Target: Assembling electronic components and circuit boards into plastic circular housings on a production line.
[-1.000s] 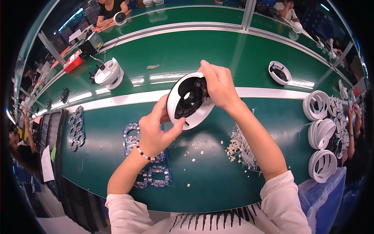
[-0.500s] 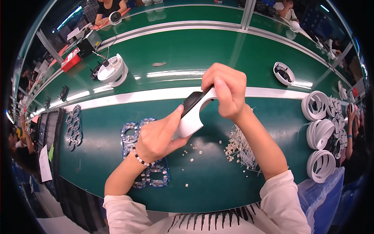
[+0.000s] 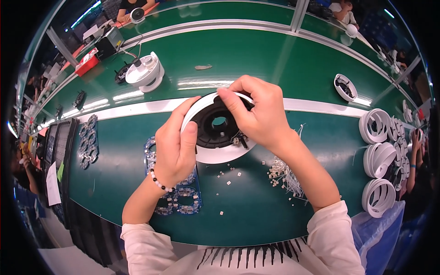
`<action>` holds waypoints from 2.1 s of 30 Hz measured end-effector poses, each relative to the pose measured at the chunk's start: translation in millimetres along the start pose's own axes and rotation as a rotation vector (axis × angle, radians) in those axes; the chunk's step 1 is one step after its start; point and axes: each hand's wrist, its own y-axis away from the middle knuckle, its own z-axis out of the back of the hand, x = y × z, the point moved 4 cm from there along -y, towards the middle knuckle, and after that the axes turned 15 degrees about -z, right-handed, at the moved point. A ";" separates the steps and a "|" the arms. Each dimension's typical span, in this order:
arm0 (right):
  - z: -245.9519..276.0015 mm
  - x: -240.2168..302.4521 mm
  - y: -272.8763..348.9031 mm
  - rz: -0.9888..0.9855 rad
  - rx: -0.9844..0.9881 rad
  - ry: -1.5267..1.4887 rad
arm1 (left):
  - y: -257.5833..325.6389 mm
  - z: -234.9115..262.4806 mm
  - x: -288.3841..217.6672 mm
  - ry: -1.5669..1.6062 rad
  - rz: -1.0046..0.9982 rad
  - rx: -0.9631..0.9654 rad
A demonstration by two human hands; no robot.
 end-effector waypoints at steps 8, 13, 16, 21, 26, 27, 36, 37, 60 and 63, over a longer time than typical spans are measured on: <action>-20.1 0.4 4.3 -0.155 0.122 -0.027 | -1.4 5.5 9.1 0.032 0.202 -0.014; -19.1 0.4 1.6 -0.287 0.154 -0.080 | 1.7 6.7 19.1 0.091 0.268 -0.027; -18.7 -1.1 3.2 -0.273 0.147 -0.104 | 1.8 7.1 20.0 0.183 0.277 -0.110; -20.4 -11.9 5.0 -0.275 0.131 -0.097 | 3.4 4.5 23.8 0.208 0.290 -0.100; -18.8 -8.7 5.8 -0.303 0.116 -0.022 | 2.3 4.3 20.3 0.130 0.268 -0.068; -18.3 -8.4 5.8 -0.308 0.094 -0.017 | 1.4 5.2 18.3 0.082 0.253 -0.065; -30.6 -32.9 -1.3 -0.417 0.109 -0.231 | 3.2 1.1 44.7 0.287 0.386 -0.124; -29.4 -34.9 -0.1 -0.530 0.182 -0.255 | 3.6 1.7 48.1 0.345 0.446 -0.153; -13.1 -56.3 23.9 -1.064 0.656 -0.633 | 19.3 -7.6 74.4 1.119 1.059 -0.284; -9.0 -57.0 25.2 -0.957 0.502 -0.411 | 23.5 -8.2 78.8 1.504 0.979 -0.175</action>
